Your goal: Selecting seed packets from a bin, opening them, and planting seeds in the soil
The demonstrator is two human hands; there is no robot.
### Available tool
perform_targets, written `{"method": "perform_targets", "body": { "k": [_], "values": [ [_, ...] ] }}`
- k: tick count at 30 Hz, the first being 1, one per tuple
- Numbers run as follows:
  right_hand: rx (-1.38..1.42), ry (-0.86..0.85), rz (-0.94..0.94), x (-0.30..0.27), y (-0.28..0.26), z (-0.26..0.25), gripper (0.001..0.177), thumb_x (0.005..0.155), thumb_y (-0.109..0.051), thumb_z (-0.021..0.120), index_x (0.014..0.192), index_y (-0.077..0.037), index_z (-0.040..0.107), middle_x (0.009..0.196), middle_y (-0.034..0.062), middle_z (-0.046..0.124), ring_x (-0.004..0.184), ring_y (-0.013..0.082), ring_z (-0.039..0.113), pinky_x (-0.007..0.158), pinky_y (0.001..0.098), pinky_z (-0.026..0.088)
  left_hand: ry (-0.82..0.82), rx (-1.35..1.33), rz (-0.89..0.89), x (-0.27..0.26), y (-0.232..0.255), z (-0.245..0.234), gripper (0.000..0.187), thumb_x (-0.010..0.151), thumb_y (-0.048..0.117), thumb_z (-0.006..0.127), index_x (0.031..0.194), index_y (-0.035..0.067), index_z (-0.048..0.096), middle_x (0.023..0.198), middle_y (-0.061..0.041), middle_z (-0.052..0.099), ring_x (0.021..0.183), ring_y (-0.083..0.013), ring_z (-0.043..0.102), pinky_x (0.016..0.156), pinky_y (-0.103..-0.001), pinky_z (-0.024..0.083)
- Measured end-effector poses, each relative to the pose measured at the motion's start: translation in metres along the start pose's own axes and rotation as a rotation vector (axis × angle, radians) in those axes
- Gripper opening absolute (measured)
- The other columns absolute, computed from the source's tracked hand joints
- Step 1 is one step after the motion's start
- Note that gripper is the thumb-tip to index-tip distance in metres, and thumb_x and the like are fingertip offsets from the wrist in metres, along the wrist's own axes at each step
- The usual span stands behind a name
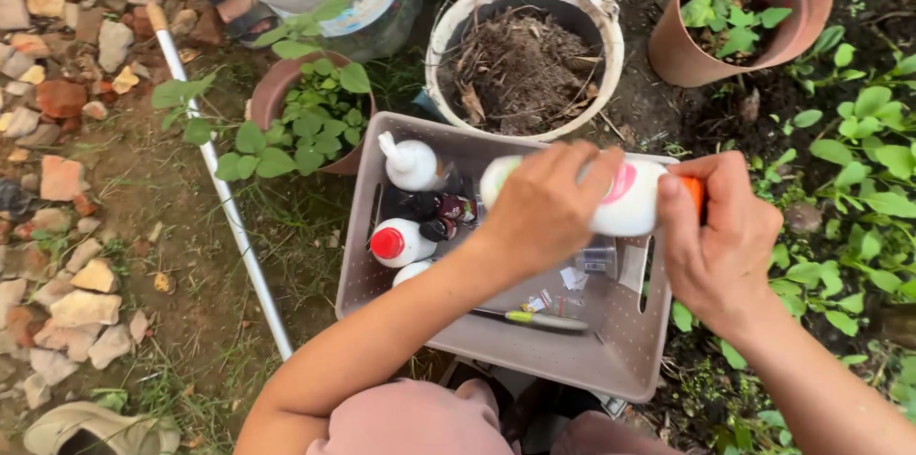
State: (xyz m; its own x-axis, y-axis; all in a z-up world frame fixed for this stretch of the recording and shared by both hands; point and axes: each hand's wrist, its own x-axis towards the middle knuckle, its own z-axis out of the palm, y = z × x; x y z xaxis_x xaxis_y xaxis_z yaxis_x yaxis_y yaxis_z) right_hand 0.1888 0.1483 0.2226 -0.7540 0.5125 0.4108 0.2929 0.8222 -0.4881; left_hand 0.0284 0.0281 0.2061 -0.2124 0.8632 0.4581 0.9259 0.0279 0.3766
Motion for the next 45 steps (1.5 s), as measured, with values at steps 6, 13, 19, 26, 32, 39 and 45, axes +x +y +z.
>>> {"method": "perform_targets", "body": {
  "k": [6,13,19,26,32,39,45],
  "values": [
    [0.088,0.05,-0.057,-0.001,0.01,-0.007,0.027,0.108,-0.01,0.059,0.083,0.0,0.06,0.06,0.0052,0.041,0.048,0.0173,0.034,0.051,0.035,0.026,-0.403,-0.436,-0.281,0.001,0.025,-0.015,0.044,0.076,0.016,0.07,0.116,0.009,0.053,0.1,-0.019,0.071,0.083,-0.0471,0.067,0.063,-0.057,0.049],
    [0.109,-0.076,0.058,0.003,0.0,-0.01,0.03,0.107,-0.014,0.058,0.079,-0.004,0.057,0.057,0.0024,0.035,0.047,0.0155,0.03,0.047,0.0334,0.024,-0.617,-0.621,-0.388,0.008,0.022,-0.032,0.035,0.077,0.024,0.061,0.109,0.01,0.065,0.096,-0.016,0.077,0.086,-0.0444,0.071,0.064,-0.049,0.052],
    [0.048,-0.181,0.133,0.01,-0.002,-0.009,0.016,0.11,-0.018,0.061,0.101,-0.006,0.061,0.072,0.0049,0.056,0.057,0.0208,0.047,0.06,0.0369,0.04,-0.151,-0.113,-0.242,-0.012,0.027,-0.001,0.05,0.07,-0.001,0.069,0.118,0.0,0.055,0.094,-0.018,0.06,0.081,-0.0394,0.059,0.067,-0.051,0.048],
    [0.409,-0.076,0.057,0.013,0.001,-0.015,0.06,0.103,-0.033,0.05,0.145,0.009,0.041,0.114,0.0251,0.057,0.075,0.0214,0.056,0.067,0.0305,0.044,-0.191,-0.842,-0.798,0.023,-0.029,-0.057,0.084,0.061,0.051,0.081,0.13,0.013,0.052,0.119,-0.007,0.072,0.105,-0.0206,0.072,0.086,-0.035,0.059],
    [0.462,-0.174,0.264,0.009,0.011,-0.016,0.042,0.117,-0.019,0.044,0.149,0.007,0.051,0.105,0.0161,0.065,0.093,0.0211,0.061,0.079,0.0323,0.049,0.172,-1.303,-0.822,0.011,-0.11,-0.077,0.075,0.076,0.026,0.076,0.139,0.008,0.039,0.113,-0.013,0.059,0.096,-0.023,0.063,0.081,-0.041,0.056],
    [0.504,-0.215,0.41,0.005,0.027,0.0,0.024,0.117,-0.005,0.054,0.137,0.007,0.061,0.102,0.0183,0.064,0.092,0.0222,0.061,0.083,0.0312,0.048,0.213,0.195,-0.53,0.002,-0.131,-0.079,0.117,0.066,0.027,0.102,0.155,0.015,0.028,0.14,-0.01,0.048,0.13,-0.027,0.047,0.108,-0.041,0.047],
    [0.434,-0.22,0.138,0.047,-0.018,-0.024,0.053,0.105,-0.031,0.047,0.141,0.006,0.061,0.129,0.0167,0.07,0.105,0.0211,0.068,0.094,0.0309,0.051,0.135,0.179,-0.137,-0.016,-0.044,-0.035,0.087,0.082,0.021,0.087,0.153,0.025,0.038,0.128,-0.009,0.052,0.109,-0.0328,0.055,0.093,-0.046,0.045]
  ]
}}
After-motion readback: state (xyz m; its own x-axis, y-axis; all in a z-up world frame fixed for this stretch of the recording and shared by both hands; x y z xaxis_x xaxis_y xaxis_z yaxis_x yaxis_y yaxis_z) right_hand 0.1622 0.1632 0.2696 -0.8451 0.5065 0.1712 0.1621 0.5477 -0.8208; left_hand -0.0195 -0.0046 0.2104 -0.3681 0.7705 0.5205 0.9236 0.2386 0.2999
